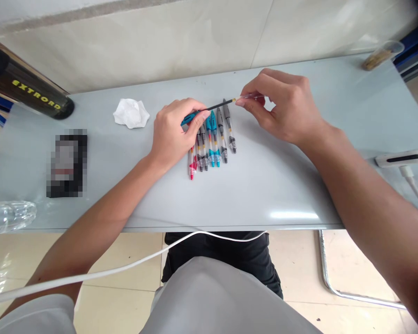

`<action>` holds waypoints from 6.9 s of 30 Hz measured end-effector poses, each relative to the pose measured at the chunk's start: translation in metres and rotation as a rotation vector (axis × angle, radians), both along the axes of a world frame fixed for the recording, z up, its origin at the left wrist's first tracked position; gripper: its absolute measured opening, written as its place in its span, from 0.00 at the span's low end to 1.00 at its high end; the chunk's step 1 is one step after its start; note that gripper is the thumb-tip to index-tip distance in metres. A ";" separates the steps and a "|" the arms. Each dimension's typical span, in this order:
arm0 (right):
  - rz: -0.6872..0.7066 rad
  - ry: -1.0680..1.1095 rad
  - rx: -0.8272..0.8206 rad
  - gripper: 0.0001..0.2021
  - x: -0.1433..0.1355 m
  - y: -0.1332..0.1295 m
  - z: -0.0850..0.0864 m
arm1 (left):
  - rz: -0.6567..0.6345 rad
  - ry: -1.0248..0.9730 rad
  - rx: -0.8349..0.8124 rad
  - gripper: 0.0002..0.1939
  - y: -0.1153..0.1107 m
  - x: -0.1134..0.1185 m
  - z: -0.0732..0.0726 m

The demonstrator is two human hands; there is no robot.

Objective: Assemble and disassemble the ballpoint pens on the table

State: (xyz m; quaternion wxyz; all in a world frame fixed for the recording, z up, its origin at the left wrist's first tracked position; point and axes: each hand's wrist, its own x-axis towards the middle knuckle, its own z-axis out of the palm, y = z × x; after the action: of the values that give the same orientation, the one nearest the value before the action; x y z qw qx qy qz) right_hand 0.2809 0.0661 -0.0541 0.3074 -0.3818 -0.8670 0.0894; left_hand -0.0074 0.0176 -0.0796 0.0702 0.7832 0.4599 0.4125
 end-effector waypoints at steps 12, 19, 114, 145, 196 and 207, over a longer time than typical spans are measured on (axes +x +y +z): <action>0.126 -0.070 -0.127 0.19 -0.017 -0.012 -0.013 | -0.060 0.036 -0.051 0.17 0.002 -0.001 -0.003; 0.113 -0.046 -0.161 0.18 -0.018 -0.017 -0.012 | -0.057 0.055 -0.033 0.15 0.002 -0.001 -0.004; 0.234 -0.046 -0.044 0.13 -0.023 -0.017 -0.009 | -0.126 0.079 -0.073 0.16 0.001 -0.001 -0.004; 0.226 -0.080 -0.130 0.21 -0.021 -0.014 -0.010 | -0.130 0.124 -0.026 0.17 0.002 -0.002 -0.004; 0.237 -0.120 -0.048 0.22 -0.023 -0.015 -0.011 | -0.157 0.068 -0.061 0.15 0.004 -0.005 -0.008; 0.213 -0.134 -0.107 0.19 -0.024 -0.019 -0.005 | -0.155 0.067 -0.061 0.17 0.003 -0.004 -0.008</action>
State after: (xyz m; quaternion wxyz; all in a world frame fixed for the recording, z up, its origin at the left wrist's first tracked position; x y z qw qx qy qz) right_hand 0.2568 0.0467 -0.0591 0.2168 -0.3084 -0.9152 0.1421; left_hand -0.0110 0.0210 -0.0875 0.1103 0.8274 0.4124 0.3650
